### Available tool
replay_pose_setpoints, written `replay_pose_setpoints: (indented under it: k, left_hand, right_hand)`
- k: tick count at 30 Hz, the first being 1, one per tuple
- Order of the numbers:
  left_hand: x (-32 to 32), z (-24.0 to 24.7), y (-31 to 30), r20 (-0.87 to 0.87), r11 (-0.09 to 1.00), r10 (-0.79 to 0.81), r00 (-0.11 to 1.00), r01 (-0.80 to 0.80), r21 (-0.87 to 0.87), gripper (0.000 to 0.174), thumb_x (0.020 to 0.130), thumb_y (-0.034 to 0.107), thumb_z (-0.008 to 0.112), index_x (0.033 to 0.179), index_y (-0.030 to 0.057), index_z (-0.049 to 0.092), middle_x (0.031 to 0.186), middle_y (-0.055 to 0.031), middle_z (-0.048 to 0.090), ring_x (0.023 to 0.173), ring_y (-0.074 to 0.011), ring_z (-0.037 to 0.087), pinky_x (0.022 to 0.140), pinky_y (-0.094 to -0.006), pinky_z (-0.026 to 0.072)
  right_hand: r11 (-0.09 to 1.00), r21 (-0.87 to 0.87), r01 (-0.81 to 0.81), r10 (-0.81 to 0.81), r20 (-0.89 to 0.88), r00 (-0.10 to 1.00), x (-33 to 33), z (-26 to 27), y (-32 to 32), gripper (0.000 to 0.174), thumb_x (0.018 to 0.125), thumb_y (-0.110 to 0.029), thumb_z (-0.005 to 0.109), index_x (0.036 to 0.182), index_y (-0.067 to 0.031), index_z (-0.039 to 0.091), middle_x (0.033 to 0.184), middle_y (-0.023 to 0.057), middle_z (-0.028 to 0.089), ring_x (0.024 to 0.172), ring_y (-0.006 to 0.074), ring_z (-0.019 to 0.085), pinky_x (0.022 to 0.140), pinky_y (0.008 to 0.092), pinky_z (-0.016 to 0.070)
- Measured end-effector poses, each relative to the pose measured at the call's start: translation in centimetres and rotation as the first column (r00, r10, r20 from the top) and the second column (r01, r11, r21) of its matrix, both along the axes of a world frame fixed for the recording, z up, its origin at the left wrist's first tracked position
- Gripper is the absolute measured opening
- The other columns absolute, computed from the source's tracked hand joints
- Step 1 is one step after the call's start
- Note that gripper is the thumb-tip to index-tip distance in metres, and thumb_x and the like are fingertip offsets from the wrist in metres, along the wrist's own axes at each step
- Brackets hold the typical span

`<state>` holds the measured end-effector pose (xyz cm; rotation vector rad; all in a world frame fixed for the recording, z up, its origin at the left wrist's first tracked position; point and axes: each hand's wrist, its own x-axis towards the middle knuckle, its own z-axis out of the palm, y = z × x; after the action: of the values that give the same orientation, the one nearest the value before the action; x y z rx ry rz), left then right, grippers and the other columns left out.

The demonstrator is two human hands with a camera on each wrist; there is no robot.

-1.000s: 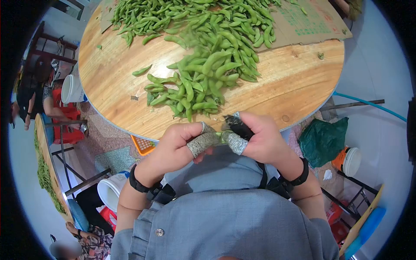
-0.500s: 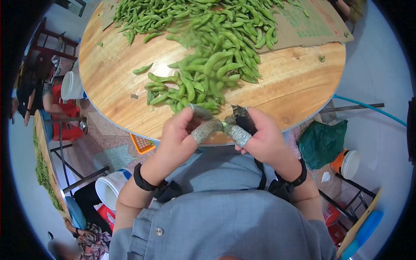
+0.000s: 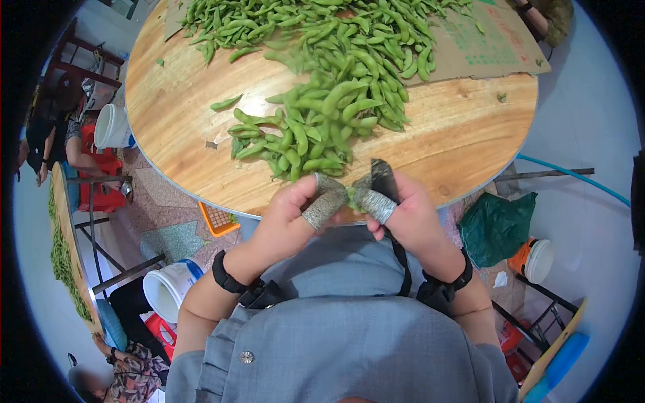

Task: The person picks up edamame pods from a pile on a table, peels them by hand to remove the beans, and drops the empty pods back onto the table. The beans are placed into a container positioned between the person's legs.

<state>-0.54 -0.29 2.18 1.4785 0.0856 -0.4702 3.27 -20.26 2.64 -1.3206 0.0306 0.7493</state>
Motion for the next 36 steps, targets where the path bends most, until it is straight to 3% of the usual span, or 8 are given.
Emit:
replay_pose_setpoints:
  k: [9, 12, 14, 21, 23, 27, 31, 36]
  left_hand:
    - [-1.1, 0.1, -0.5, 0.540, 0.833, -0.493, 0.682, 0.189, 0.520, 0.007, 0.079, 0.000, 0.064, 0.086, 0.0010, 0.063, 0.104, -0.0183, 0.060, 0.095, -0.0376, 0.059, 0.078, -0.0376, 0.0504]
    - [-0.9, 0.6, -0.6, 0.551, 0.854, -0.427, 0.717, 0.120, 0.506, 0.015, 0.084, 0.002, 0.063, 0.098, 0.0013, 0.060, 0.102, -0.0165, 0.062, 0.090, -0.0309, 0.064, 0.073, -0.0339, 0.0531]
    - [-1.2, 0.6, -0.4, -0.163, 0.991, -0.080, 0.983, 0.060, -0.121, 0.028, 0.090, 0.006, 0.060, 0.116, 0.0012, 0.050, 0.101, -0.0131, 0.064, 0.081, -0.0206, 0.067, 0.067, -0.0288, 0.0551]
    - [-2.4, 0.2, 3.9, 0.066, 0.965, 0.254, 0.965, -0.248, -0.088, 0.024, 0.092, 0.005, 0.059, 0.114, -0.0002, 0.052, 0.091, -0.0106, 0.066, 0.072, -0.0135, 0.066, 0.060, -0.0251, 0.0539]
    - [-3.4, 0.5, 6.8, 0.074, 0.919, 0.393, 0.916, -0.388, -0.075, 0.020, 0.089, 0.003, 0.062, 0.109, -0.0002, 0.057, 0.089, -0.0089, 0.066, 0.069, -0.0119, 0.063, 0.056, -0.0243, 0.0510]
    - [-6.7, 0.6, 13.2, 0.230, 0.765, 0.513, 0.827, -0.562, 0.314, 0.021, 0.088, 0.003, 0.061, 0.108, 0.0003, 0.060, 0.085, -0.0050, 0.064, 0.062, -0.0094, 0.057, 0.054, -0.0233, 0.0468]
    - [-8.4, 0.6, 15.7, 0.258, 0.248, 0.104, 0.961, -0.276, 0.929, 0.039, 0.080, -0.006, 0.058, 0.117, 0.0046, 0.059, 0.093, -0.0122, 0.064, 0.069, -0.0165, 0.058, 0.060, -0.0287, 0.0478]
    - [-5.6, 2.2, 10.0, 0.553, 0.248, 0.005, 0.833, -0.537, 0.806, 0.028, 0.078, -0.001, 0.062, 0.105, 0.0026, 0.067, 0.091, -0.0151, 0.064, 0.076, -0.0238, 0.063, 0.067, -0.0307, 0.0477]
  right_hand:
    - [0.994, -0.067, 0.083, -0.080, 0.040, 0.996, -0.6, -0.4, -1.5, 0.019, 0.088, -0.011, 0.067, 0.105, -0.0033, 0.061, 0.077, 0.0003, 0.062, 0.060, 0.0056, 0.056, 0.048, 0.0195, 0.0455]
    - [0.994, -0.055, 0.090, -0.088, 0.046, 0.995, -1.1, -1.3, -1.8, 0.021, 0.087, -0.012, 0.068, 0.106, -0.0043, 0.064, 0.080, -0.0001, 0.062, 0.062, 0.0051, 0.055, 0.050, 0.0196, 0.0442]
    - [0.997, -0.058, 0.052, -0.031, 0.317, 0.948, -1.5, -3.3, -1.1, 0.022, 0.087, -0.013, 0.069, 0.106, -0.0045, 0.065, 0.079, -0.0012, 0.062, 0.061, 0.0051, 0.054, 0.051, 0.0199, 0.0432]
    - [0.976, -0.210, -0.053, 0.098, 0.210, 0.973, 0.5, -0.1, 1.7, 0.023, 0.082, -0.013, 0.071, 0.101, -0.0022, 0.066, 0.081, 0.0043, 0.061, 0.069, 0.0142, 0.058, 0.057, 0.0295, 0.0455]
    - [0.894, -0.391, 0.220, 0.234, 0.824, 0.516, 1.7, -1.1, 2.5, 0.017, 0.078, -0.008, 0.069, 0.093, -0.0019, 0.063, 0.080, 0.0090, 0.060, 0.068, 0.0250, 0.061, 0.057, 0.0339, 0.0483]
    - [0.785, -0.540, 0.302, 0.430, 0.827, 0.362, 1.7, -2.0, 3.6, 0.024, 0.075, -0.006, 0.069, 0.097, -0.0012, 0.064, 0.087, 0.0137, 0.062, 0.077, 0.0315, 0.061, 0.066, 0.0353, 0.0494]
    - [0.832, -0.473, 0.291, 0.347, 0.852, 0.392, 1.8, -2.5, 3.5, 0.019, 0.071, -0.006, 0.067, 0.087, -0.0021, 0.058, 0.083, 0.0148, 0.056, 0.071, 0.0352, 0.057, 0.062, 0.0422, 0.0475]
    - [0.934, -0.315, 0.170, 0.072, 0.630, 0.774, 0.4, -1.4, 3.1, 0.022, 0.076, -0.010, 0.070, 0.095, -0.0013, 0.062, 0.079, 0.0133, 0.059, 0.070, 0.0312, 0.059, 0.063, 0.0360, 0.0492]
